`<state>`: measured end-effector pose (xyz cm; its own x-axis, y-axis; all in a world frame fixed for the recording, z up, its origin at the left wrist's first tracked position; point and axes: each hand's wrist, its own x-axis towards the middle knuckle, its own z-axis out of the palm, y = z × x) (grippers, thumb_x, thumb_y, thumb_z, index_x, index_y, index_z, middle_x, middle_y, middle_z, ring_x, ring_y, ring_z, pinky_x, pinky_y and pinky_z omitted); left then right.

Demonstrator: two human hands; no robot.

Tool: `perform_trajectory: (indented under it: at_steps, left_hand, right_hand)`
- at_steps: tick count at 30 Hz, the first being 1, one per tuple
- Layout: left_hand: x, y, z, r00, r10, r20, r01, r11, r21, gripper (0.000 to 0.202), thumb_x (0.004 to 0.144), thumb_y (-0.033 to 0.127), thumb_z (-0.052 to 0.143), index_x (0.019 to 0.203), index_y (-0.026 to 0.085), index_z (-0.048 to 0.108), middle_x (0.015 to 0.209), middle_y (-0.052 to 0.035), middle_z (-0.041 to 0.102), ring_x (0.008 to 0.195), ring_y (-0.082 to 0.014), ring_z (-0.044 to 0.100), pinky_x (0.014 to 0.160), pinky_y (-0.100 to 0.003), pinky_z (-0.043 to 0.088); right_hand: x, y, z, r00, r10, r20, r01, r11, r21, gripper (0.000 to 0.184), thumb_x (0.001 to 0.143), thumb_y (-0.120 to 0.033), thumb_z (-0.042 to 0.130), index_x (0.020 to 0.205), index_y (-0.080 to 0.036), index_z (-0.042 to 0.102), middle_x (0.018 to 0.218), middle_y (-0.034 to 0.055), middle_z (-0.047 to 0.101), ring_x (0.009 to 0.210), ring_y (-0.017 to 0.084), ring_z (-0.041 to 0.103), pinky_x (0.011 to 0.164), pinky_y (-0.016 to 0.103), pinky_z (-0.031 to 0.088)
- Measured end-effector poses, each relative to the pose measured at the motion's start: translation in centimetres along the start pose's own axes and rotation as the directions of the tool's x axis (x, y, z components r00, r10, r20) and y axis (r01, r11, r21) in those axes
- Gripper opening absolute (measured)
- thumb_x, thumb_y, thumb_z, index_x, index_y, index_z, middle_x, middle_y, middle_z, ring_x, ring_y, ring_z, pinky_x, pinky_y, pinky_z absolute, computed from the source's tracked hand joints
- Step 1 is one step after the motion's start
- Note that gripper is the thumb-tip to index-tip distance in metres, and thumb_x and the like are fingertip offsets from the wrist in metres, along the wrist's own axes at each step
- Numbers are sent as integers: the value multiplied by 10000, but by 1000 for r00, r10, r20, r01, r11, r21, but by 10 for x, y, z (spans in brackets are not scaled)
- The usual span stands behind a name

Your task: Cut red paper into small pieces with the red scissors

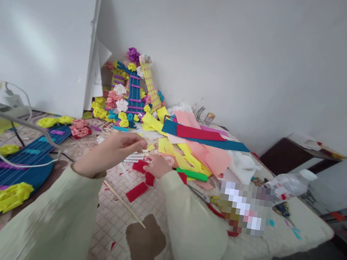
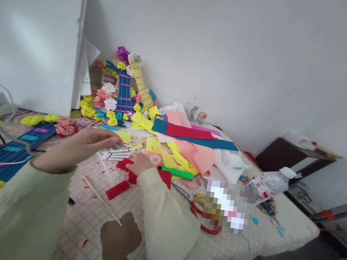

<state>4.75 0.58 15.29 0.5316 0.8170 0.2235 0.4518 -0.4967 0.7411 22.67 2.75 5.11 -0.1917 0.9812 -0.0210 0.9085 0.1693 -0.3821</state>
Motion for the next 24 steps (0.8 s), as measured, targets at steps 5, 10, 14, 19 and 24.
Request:
perform_trajectory:
  at_steps: [5,10,14,19,24]
  left_hand:
    - [-2,-2,-4,999,12,-50,-12,1000,0,362,833,465,433,877,188,661,843,-39,674,778,-184,590,669,-275,441]
    - [-3,-5,-6,998,29,-57,-29,1000,-9,363,839,470,427,888,194,658,848,-35,668,777,-181,587,664,-271,435]
    - [-2,-6,-6,999,30,-45,-30,1000,1,372,846,483,417,884,197,653,836,-28,661,768,-173,578,676,-273,426]
    - [-2,0,-7,999,35,-16,-35,999,11,375,859,467,397,864,188,647,842,-29,660,777,-172,581,687,-274,421]
    - [6,-12,1,998,13,-55,-11,999,41,353,851,451,409,954,193,628,974,-50,662,881,-192,593,756,-280,422]
  right_hand:
    - [23,-9,18,991,133,-29,-133,991,-19,336,652,-199,675,970,-100,630,1057,209,640,976,331,588,796,408,423]
    - [27,1,14,979,164,-123,-153,984,91,165,739,-117,532,844,-156,653,984,126,678,967,247,593,824,357,416]
    - [35,11,7,985,119,-123,-83,962,262,109,723,-171,598,807,-160,666,886,67,700,855,181,622,752,274,454]
    - [42,15,11,996,71,-54,-38,888,458,72,662,-143,650,731,-141,669,573,5,640,566,139,599,543,236,442]
    - [27,3,-1,990,59,-129,35,780,625,54,716,-191,611,741,-145,624,586,-13,613,539,105,569,504,213,416]
